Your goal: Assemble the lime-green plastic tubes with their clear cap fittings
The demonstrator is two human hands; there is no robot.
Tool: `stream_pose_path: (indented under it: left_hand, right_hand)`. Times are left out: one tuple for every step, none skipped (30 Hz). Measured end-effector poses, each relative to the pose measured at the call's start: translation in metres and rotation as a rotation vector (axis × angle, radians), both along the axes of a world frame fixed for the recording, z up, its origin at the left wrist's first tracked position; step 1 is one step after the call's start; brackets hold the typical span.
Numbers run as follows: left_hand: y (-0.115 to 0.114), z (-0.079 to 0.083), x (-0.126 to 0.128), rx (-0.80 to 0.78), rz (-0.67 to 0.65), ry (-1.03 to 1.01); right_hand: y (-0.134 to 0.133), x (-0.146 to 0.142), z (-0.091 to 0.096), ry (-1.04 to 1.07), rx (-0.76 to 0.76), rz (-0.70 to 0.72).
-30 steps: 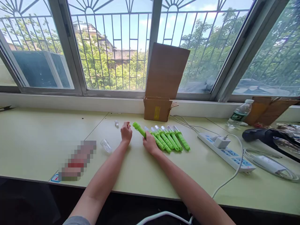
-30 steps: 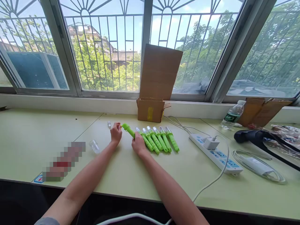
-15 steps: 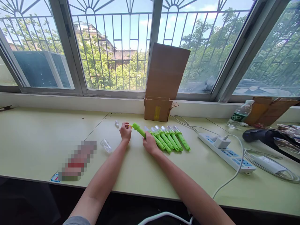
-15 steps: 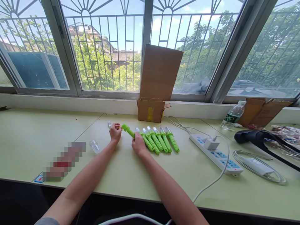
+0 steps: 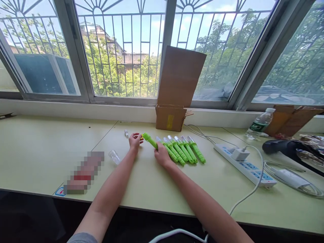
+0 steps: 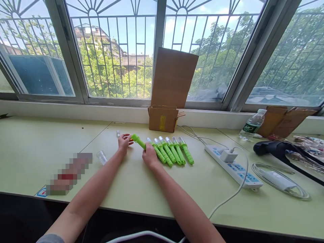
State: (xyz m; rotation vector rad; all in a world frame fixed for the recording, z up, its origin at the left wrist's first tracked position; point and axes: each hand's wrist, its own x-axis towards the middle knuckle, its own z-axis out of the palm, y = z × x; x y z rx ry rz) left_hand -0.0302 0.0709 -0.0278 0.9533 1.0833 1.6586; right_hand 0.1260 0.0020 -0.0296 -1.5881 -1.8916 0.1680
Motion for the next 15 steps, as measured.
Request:
stream_pose_path:
  left_hand:
    - [-0.0005, 0.0006, -0.0002, 0.000, -0.018, -0.022]
    - [-0.0008, 0.0011, -0.0003, 0.003, -0.030, -0.035]
    - [-0.0010, 0.0015, -0.0004, 0.007, -0.038, -0.042]
    - [-0.0010, 0.0017, -0.0004, 0.010, -0.043, -0.046]
    - [-0.0008, 0.0019, -0.0004, 0.012, -0.047, -0.048]
    - [-0.0005, 0.0020, -0.0003, 0.012, -0.051, -0.049]
    - [-0.0002, 0.0021, -0.0004, 0.009, -0.052, -0.050]
    - [0.0001, 0.0023, -0.0005, 0.003, -0.049, -0.052]
    - [0.0003, 0.0027, -0.0008, -0.003, -0.045, -0.054]
    - [0.0003, 0.0031, -0.0010, -0.008, -0.041, -0.059]
    - [0.0002, 0.0036, -0.0013, -0.011, -0.042, -0.065]
    - [-0.0003, 0.0043, -0.0015, -0.014, -0.046, -0.072]
    - [-0.0009, 0.0050, -0.0016, -0.014, -0.054, -0.078]
    - [-0.0018, 0.0057, -0.0014, -0.012, -0.062, -0.082]
    - [-0.0027, 0.0066, -0.0010, -0.008, -0.066, -0.084]
  right_hand:
    - [0.0002, 0.0000, -0.0004, -0.005, 0.002, 0.004]
    - [0.0003, 0.0001, -0.0008, -0.012, 0.004, 0.010]
    - [0.0006, 0.0002, -0.0014, -0.019, 0.004, 0.017]
    - [0.0008, 0.0003, -0.0019, -0.026, 0.003, 0.023]
    - [0.0010, 0.0005, -0.0025, -0.031, 0.002, 0.026]
    - [0.0013, 0.0007, -0.0030, -0.033, 0.001, 0.027]
    - [0.0015, 0.0009, -0.0035, -0.033, -0.001, 0.024]
    - [0.0016, 0.0010, -0.0039, -0.032, -0.002, 0.021]
    - [0.0017, 0.0011, -0.0041, -0.030, -0.002, 0.018]
    - [0.0017, 0.0010, -0.0043, -0.029, -0.004, 0.012]
    - [0.0015, 0.0009, -0.0043, -0.029, -0.005, 0.003]
    - [0.0013, 0.0006, -0.0043, -0.031, -0.007, -0.007]
    - [0.0009, 0.0002, -0.0042, -0.034, -0.007, -0.020]
    - [0.0005, -0.0002, -0.0039, -0.035, -0.008, -0.037]
    - [0.0000, -0.0006, -0.0036, -0.037, -0.010, -0.057]
